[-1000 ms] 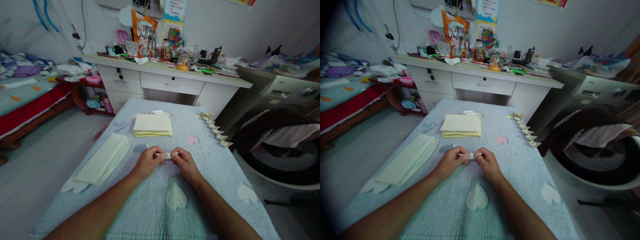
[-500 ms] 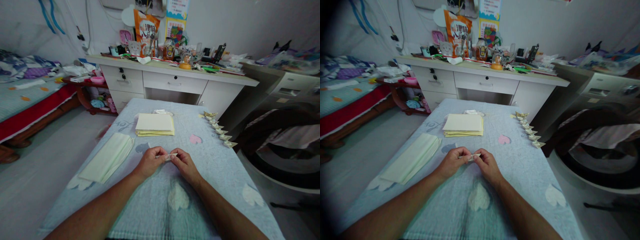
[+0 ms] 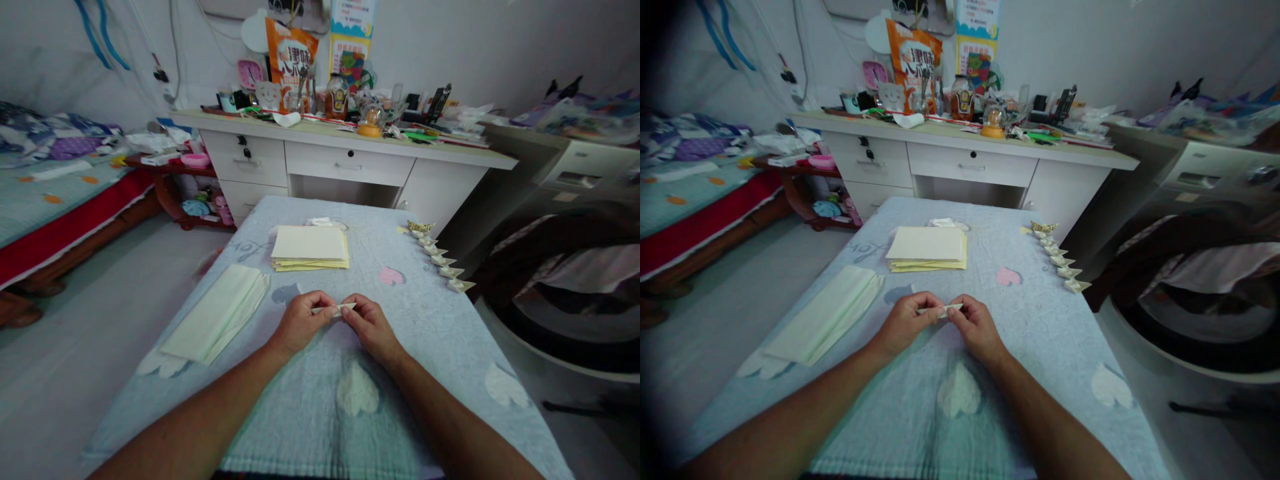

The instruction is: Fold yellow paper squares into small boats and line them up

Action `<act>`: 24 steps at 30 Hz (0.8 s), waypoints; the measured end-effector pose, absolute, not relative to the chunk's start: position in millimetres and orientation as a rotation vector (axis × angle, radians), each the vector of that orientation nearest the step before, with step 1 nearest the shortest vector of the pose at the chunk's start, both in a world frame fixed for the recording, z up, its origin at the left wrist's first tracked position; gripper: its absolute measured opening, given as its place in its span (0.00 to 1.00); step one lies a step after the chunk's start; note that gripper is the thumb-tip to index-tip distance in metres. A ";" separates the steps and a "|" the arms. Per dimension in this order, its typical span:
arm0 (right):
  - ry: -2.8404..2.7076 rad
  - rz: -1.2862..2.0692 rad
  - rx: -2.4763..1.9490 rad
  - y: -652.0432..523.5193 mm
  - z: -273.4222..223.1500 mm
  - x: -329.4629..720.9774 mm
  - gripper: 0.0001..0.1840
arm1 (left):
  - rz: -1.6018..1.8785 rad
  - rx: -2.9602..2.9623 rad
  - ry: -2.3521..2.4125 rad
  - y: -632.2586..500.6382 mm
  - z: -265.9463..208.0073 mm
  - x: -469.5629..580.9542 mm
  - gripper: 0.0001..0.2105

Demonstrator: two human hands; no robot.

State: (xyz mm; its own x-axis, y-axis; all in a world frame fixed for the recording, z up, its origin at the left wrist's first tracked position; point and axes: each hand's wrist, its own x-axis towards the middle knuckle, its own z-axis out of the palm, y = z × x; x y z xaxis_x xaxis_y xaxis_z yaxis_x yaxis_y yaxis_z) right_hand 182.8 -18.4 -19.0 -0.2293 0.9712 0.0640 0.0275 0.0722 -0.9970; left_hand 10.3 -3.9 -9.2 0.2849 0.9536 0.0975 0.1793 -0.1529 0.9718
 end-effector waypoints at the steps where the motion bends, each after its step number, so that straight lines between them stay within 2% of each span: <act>1: -1.434 1.301 -1.069 -18.4 -20.1 183.2 0.15 | 0.983 1.580 1.067 -4.5 -10.2 10.8 0.08; 5: -1.434 1.251 -1.085 -17.6 -24.7 185.2 0.14 | 1.012 1.623 1.057 -8.5 -11.6 12.3 0.12; 9: -1.402 1.231 -1.076 -16.5 -24.9 185.7 0.14 | 1.136 2.028 1.108 -10.9 -6.4 11.3 0.18; 13: -1.338 1.280 -1.055 -17.1 -19.2 185.3 0.14 | 1.123 2.280 1.148 -9.7 -2.0 8.5 0.12; 24: -1.321 1.332 -0.978 -17.5 -21.6 182.3 0.16 | 0.981 1.801 1.134 -6.7 -6.2 12.8 0.10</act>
